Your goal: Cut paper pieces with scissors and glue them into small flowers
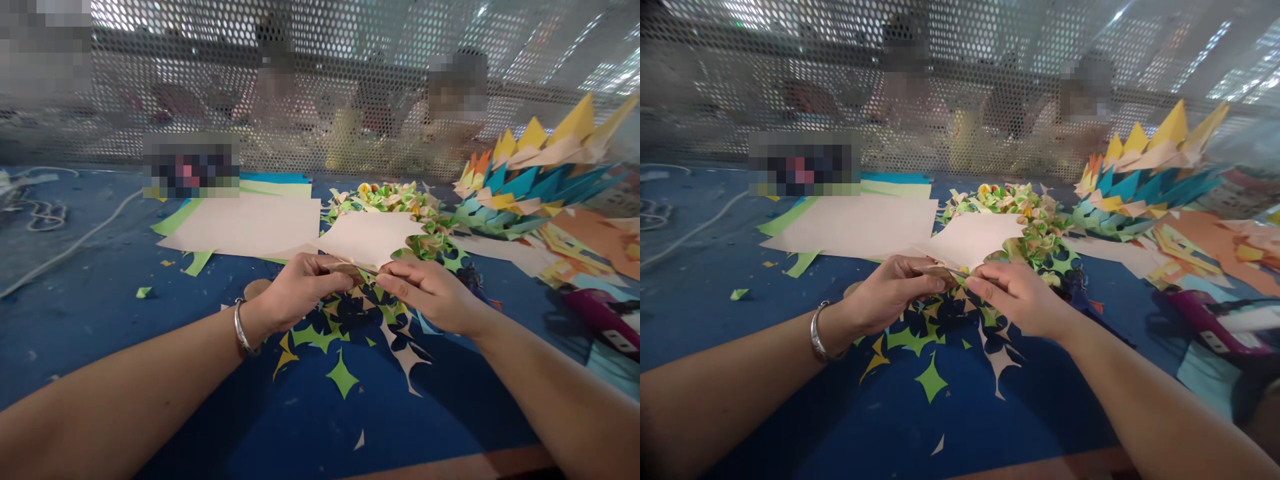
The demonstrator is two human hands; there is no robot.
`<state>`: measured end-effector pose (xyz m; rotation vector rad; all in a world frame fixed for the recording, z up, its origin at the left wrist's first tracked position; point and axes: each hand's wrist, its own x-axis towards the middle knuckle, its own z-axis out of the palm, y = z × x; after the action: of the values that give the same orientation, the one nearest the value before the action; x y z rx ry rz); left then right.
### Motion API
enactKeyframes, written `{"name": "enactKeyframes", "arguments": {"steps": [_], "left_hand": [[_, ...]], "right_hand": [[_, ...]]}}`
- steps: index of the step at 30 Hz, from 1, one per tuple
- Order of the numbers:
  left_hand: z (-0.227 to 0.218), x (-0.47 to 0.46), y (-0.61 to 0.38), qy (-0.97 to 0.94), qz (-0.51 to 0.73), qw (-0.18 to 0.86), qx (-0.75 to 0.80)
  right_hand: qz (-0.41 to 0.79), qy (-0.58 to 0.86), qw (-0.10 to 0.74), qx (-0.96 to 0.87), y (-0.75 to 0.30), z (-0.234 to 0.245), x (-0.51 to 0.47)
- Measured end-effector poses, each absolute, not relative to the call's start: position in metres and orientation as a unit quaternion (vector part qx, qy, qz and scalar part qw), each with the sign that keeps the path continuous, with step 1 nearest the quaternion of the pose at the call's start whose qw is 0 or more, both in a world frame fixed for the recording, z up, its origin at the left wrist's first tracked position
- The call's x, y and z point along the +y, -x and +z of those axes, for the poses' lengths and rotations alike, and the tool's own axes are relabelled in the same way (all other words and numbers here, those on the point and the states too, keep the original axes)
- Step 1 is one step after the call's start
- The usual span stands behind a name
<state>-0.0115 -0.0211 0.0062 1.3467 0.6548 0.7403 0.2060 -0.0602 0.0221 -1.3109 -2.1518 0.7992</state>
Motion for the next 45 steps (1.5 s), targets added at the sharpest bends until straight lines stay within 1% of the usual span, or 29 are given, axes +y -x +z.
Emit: {"name": "enactKeyframes", "arguments": {"steps": [22,28,33,37,45], "left_hand": [[0.007,-0.022,0.012,-0.634,0.308,0.643,0.300],[0.004,-0.018,0.012,-0.649,0.304,0.620,0.319],[0.001,-0.016,0.010,-0.659,0.309,0.610,0.312],[0.002,-0.020,0.010,-0.662,0.305,0.607,0.318],[0.008,-0.041,0.005,-0.675,0.275,0.621,0.289]], "right_hand": [[0.229,0.478,0.237,-0.814,-0.207,0.020,-0.060],[0.218,0.478,0.233,-0.819,-0.207,0.017,-0.057],[0.206,0.481,0.248,-0.815,-0.206,0.016,-0.059],[0.231,0.491,0.275,-0.794,-0.205,0.017,-0.061],[0.348,0.483,0.339,-0.729,-0.196,0.015,-0.066]]}}
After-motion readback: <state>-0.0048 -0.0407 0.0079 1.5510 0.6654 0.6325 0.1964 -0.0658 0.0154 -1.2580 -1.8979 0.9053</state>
